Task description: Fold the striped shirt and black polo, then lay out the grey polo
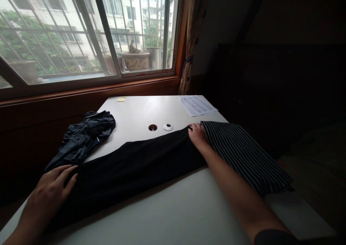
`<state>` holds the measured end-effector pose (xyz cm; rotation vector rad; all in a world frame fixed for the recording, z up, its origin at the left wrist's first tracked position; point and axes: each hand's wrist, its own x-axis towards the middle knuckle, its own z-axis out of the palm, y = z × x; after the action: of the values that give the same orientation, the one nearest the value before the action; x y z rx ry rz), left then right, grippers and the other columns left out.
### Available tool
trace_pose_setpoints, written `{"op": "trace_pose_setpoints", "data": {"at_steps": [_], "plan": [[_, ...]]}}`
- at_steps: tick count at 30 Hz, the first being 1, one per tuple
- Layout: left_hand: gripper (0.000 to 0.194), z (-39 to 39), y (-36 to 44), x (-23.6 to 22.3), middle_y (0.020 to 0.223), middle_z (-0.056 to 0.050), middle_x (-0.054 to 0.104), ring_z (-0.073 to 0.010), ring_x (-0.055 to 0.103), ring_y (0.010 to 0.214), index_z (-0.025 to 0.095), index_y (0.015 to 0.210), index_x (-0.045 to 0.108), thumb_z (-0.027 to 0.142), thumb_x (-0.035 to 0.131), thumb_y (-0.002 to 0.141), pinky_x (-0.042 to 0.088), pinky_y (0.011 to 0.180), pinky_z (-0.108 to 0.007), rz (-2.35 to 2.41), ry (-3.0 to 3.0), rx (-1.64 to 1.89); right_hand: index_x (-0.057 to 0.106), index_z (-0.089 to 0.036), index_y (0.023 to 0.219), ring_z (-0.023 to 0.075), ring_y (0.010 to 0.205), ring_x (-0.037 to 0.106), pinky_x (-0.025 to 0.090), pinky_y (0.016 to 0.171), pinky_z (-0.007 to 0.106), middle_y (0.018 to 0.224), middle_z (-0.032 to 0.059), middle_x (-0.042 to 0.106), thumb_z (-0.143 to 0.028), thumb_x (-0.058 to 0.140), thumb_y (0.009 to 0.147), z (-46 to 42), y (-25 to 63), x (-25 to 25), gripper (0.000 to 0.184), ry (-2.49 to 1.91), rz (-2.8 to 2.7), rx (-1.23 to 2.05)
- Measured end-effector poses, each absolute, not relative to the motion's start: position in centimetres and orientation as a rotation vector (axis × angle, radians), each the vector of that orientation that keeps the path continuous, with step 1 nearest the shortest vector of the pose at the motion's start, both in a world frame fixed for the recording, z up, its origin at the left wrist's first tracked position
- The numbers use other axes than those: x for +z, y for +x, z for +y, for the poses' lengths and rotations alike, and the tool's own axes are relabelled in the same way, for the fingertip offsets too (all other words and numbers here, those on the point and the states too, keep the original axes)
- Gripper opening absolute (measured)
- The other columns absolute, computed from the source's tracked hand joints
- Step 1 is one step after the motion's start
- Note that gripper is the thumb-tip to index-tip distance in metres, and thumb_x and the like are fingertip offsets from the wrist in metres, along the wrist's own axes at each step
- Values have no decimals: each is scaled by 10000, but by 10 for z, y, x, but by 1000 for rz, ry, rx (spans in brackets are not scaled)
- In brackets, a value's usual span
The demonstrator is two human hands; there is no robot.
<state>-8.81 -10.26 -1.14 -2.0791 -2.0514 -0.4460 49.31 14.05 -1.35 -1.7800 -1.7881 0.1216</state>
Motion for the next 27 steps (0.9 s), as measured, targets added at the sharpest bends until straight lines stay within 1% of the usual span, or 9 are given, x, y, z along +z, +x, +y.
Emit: {"op": "trace_pose_setpoints", "data": {"at_steps": [2,5,6,9,11,14,17,21,27], "plan": [[496,-84,-51,-1,1467,-94,530,-346,485,1364,296,1416,497,506,416,974,437,1108,-559,-1835,-2215,-480,649,-170,1272,343,1265,515,366,1122,485,1336,176,605,-228,535,940,126,470,-11,357,-1670,-1909,9],[546,-53,17,6,1587,-82,421,-337,332,1486,258,1484,470,506,411,1001,355,1182,-548,-1583,-2412,-396,564,-172,1397,335,1435,361,239,1203,524,1496,151,504,-328,504,983,95,419,-11,447,-1453,-2129,-86],[572,-43,41,4,1606,-77,393,-337,287,1506,251,1509,445,518,417,1004,327,1196,-552,-1531,-2445,-354,537,-157,1427,318,1458,338,230,1211,513,1520,150,485,-372,483,997,84,400,-13,483,-1373,-2232,-55],[574,-18,100,-9,1627,-56,347,-318,245,1524,273,1533,413,524,397,1018,285,1207,-565,-1468,-2507,-272,476,-175,1487,270,1485,318,247,1215,472,1596,114,395,-504,392,1026,58,357,-25,573,-1137,-2532,89],[571,-8,119,-21,1619,-55,356,-305,270,1517,275,1531,416,530,394,1019,267,1212,-568,-1506,-2520,-228,438,-185,1516,249,1508,277,209,1232,464,1625,93,343,-566,344,1027,52,348,-32,627,-1104,-2596,123],[581,-3,114,-33,1622,-40,345,-291,254,1523,285,1538,398,538,400,1015,231,1228,-554,-1587,-2505,-229,383,-188,1551,226,1526,236,166,1246,440,1645,82,292,-619,325,1014,65,369,-38,690,-1231,-2592,142],[594,-11,82,-38,1652,-17,268,-273,217,1535,309,1564,330,536,393,1019,229,1236,-520,-1661,-2474,-261,357,-189,1565,227,1534,214,145,1249,441,1651,84,273,-621,321,1011,90,417,-37,704,-1473,-2525,144],[603,-31,32,-42,1659,-24,248,-262,237,1529,314,1589,243,498,381,1031,251,1230,-502,-1769,-2412,-250,325,-193,1579,215,1536,207,149,1249,436,1656,78,261,-538,313,1031,116,475,-40,648,-1731,-2414,96],[604,-59,-1,-44,1668,-37,215,-283,221,1530,316,1596,204,448,388,1036,234,1228,-551,-1714,-2432,-229,346,-184,1567,234,1528,233,195,1241,467,1649,78,282,-440,339,1036,118,491,-43,590,-1712,-2405,-43]]}}
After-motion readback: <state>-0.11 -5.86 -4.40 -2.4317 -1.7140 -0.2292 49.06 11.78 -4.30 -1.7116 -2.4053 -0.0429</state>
